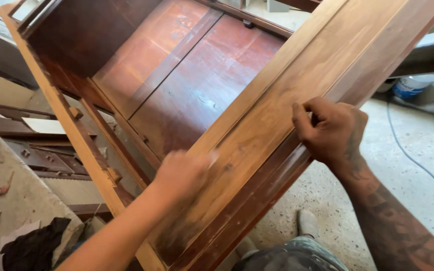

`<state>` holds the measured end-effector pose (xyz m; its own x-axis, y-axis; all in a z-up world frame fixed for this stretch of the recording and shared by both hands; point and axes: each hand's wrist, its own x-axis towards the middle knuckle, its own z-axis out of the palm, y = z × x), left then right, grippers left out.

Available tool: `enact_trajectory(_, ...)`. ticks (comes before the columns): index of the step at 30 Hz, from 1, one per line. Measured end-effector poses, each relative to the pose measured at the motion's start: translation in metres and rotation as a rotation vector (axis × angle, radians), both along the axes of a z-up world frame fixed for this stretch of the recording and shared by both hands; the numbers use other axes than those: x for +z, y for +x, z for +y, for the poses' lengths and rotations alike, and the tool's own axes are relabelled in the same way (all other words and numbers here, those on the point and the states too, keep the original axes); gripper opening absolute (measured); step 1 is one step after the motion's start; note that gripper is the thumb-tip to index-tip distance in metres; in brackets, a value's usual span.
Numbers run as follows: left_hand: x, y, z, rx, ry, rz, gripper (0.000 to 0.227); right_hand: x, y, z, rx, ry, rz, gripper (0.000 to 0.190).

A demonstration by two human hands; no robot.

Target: Sanding the wooden frame of a cabinet using sandpaper to smooth the surface

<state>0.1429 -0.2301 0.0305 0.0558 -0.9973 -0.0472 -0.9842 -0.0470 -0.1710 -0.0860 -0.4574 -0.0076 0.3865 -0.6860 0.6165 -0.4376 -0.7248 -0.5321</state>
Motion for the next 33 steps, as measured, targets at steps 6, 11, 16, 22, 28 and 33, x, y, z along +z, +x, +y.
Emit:
enact_trajectory(6,0.006,-0.02,-0.12,0.141,0.136,0.042,0.025,-0.007,-0.001,-0.009,0.0,0.108,0.003,0.024)
enact_trajectory(11,-0.005,-0.004,0.027,0.179,0.074,-0.016,0.037,0.009,0.002,-0.001,0.057,-0.036,-0.099,0.033)
enact_trajectory(16,-0.024,-0.017,-0.049,0.224,-0.015,0.165,0.04,-0.016,-0.009,-0.007,0.014,-0.076,-0.04,0.023)
enact_trajectory(22,0.005,-0.039,-0.109,0.341,0.174,0.272,0.049,-0.048,0.0,-0.023,-0.241,0.0,0.291,0.021)
enact_trajectory(28,0.013,-0.02,0.06,0.479,0.15,0.283,0.05,-0.117,0.006,-0.093,0.083,-0.445,0.326,0.023)
enact_trajectory(33,0.024,-0.034,0.108,0.922,0.37,0.302,0.02,0.014,0.012,0.01,-0.129,0.46,0.706,0.032)
